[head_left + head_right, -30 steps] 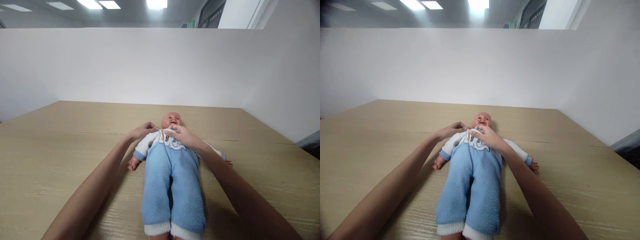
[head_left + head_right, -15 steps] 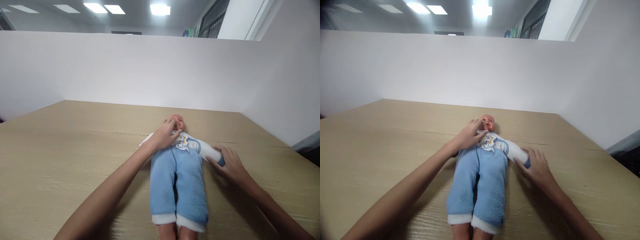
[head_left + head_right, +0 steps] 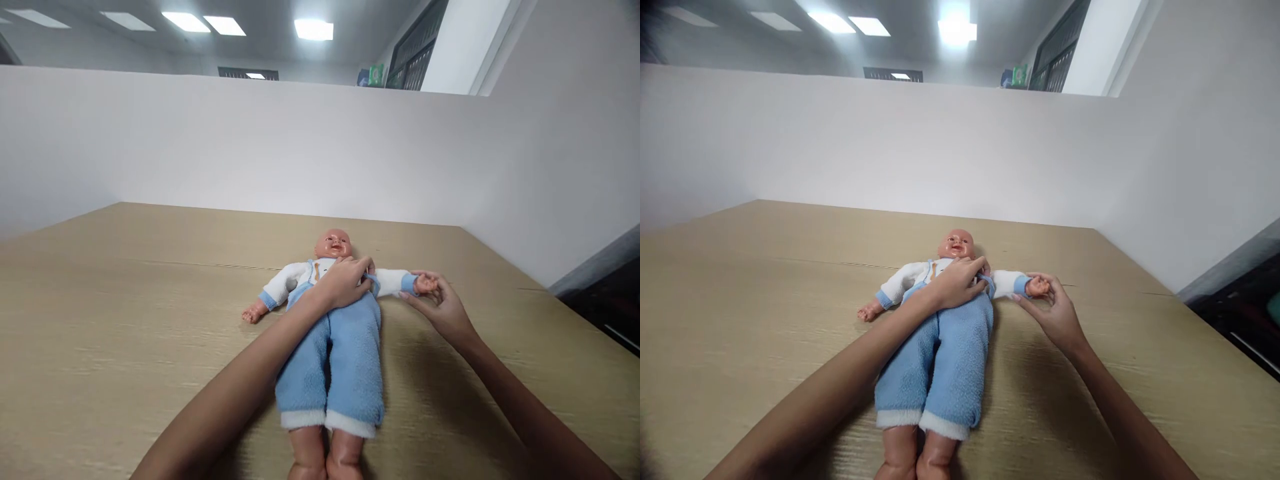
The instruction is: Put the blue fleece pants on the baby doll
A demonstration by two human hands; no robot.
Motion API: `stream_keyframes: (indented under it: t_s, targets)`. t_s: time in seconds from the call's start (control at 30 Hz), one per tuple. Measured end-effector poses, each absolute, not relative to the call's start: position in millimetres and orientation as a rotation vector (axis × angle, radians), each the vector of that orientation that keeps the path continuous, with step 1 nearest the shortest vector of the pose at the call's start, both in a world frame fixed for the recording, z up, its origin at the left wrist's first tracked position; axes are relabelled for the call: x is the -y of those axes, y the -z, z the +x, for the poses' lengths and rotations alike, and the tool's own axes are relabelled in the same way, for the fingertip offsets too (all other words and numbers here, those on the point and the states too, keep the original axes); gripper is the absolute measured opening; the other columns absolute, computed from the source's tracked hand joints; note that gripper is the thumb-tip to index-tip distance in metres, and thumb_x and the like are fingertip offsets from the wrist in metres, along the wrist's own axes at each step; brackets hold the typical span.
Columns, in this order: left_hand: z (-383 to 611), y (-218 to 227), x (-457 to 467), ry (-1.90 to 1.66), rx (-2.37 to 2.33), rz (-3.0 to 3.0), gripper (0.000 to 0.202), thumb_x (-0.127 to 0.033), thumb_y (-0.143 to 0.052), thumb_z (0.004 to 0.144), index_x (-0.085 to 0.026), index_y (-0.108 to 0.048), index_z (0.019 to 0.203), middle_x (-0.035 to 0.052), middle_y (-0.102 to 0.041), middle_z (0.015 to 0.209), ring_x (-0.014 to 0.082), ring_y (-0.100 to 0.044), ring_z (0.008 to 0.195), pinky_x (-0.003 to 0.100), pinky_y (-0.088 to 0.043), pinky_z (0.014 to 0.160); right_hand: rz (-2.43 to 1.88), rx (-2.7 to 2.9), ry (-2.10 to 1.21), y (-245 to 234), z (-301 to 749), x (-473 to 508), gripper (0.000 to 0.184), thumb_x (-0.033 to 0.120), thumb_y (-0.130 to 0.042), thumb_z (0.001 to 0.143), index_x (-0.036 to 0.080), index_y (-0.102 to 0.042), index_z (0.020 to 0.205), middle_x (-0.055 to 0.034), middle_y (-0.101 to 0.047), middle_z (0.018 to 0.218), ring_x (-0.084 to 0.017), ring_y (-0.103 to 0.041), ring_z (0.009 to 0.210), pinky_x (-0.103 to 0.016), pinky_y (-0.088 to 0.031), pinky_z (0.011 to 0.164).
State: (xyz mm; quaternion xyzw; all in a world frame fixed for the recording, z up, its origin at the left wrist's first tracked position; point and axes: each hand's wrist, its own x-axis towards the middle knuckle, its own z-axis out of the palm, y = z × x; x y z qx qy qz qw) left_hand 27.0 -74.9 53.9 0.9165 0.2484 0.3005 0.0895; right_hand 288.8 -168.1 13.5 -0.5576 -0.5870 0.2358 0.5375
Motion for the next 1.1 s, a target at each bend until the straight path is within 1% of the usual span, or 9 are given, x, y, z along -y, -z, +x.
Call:
stream_keyframes:
  t_s: [0.1,0.2,0.37,0.5,0.6,0.7,0.8,0.97,1.1]
  targets:
    - [24,-59,82,-1.01,-0.636,2.653,0.019,-0.02,-0.056,0.095,-0.023,-0.053,0.114,0.005,-0.072,0.104,0.0244,-0.066,0.095,0.039,-0.048,0.092,-1.102,1.258,-0.695,-19,265,142,0.06,0.047,-0.094,0.074,0.027,-0.062,0.122,-0.009,-0.068,0.135,-0.028,-0.067,0.125,-0.042,-0.053,0.113]
    - [22,-62,87,-1.1,-0.544,2.63,0.028,-0.02,-0.059,0.091,-0.023,-0.052,0.118,0.0045,-0.072,0.106,0.023,-0.067,0.093,0.038,-0.048,0.089,-1.01,1.188,-0.743,-16,241,119,0.06,0.044,-0.092,0.077,0.027,-0.062,0.126,-0.0069,-0.07,0.125,-0.025,-0.068,0.116,-0.039,-0.055,0.107]
    - [19,-59,91,-1.307,-0.481,2.624,0.043,-0.021,-0.061,0.085,-0.021,-0.05,0.127,0.0055,-0.072,0.103,0.0237,-0.067,0.089,0.039,-0.05,0.087,-0.965,1.382,-0.602,9,221,109,0.05,0.042,-0.088,0.082,0.028,-0.067,0.124,-0.0052,-0.064,0.118,-0.025,-0.066,0.111,-0.041,-0.054,0.104]
    - [19,-60,94,-1.498,-0.508,2.596,0.045,-0.02,-0.062,0.082,-0.021,-0.052,0.125,0.0029,-0.07,0.095,0.0225,-0.065,0.083,0.039,-0.049,0.089,-1.015,1.613,-0.45,13,220,127,0.036,0.046,-0.065,0.102,0.031,-0.067,0.134,-0.0076,-0.061,0.123,-0.028,-0.06,0.12,-0.046,-0.049,0.11]
    - [21,-64,94,-1.472,-0.601,2.526,0.037,-0.021,-0.065,0.078,-0.022,-0.056,0.113,0.0017,-0.066,0.09,0.0225,-0.063,0.085,0.037,-0.047,0.086,-1.02,1.704,-0.425,4,219,141,0.033,0.046,-0.048,0.11,0.031,-0.069,0.131,-0.0086,-0.06,0.127,-0.029,-0.059,0.125,-0.046,-0.047,0.111]
    - [24,-65,89,-1.386,-0.825,2.315,0.019,-0.022,-0.064,0.079,-0.023,-0.055,0.096,0.0013,-0.067,0.091,0.0205,-0.061,0.085,0.034,-0.046,0.081,-1.016,1.734,-0.389,-2,213,147,0.027,0.047,-0.055,0.107,0.029,-0.072,0.119,-0.0085,-0.059,0.12,-0.029,-0.059,0.118,-0.045,-0.047,0.107]
    - [25,-60,79,-1.149,-1.065,2.153,0.008,-0.028,-0.063,0.086,-0.023,-0.057,0.089,-0.0003,-0.067,0.084,0.019,-0.06,0.078,0.031,-0.041,0.071,-1.017,1.647,-0.458,-1,207,146,0.025,0.048,-0.061,0.104,0.027,-0.073,0.102,-0.0076,-0.061,0.113,-0.027,-0.06,0.114,-0.043,-0.047,0.107]
    - [22,-55,66,-0.855,-1.193,2.275,0.028,-0.043,-0.064,0.092,-0.022,-0.057,0.075,0.0007,-0.066,0.075,0.0196,-0.06,0.073,0.031,-0.033,0.064,-0.923,1.103,-0.978,12,206,135,0.026,0.054,-0.067,0.099,0.029,-0.069,0.101,-0.0025,-0.068,0.106,-0.023,-0.065,0.107,-0.037,-0.051,0.104]
    - [22,-57,61,-0.702,-1.156,2.31,0.043,-0.052,-0.058,0.097,-0.022,-0.052,0.067,0.0002,-0.061,0.068,0.019,-0.057,0.068,0.032,-0.029,0.06,-1.018,0.948,-1.013,24,211,126,0.031,0.057,-0.075,0.089,0.028,-0.065,0.095,0.0007,-0.066,0.1,-0.019,-0.063,0.097,-0.029,-0.054,0.091]
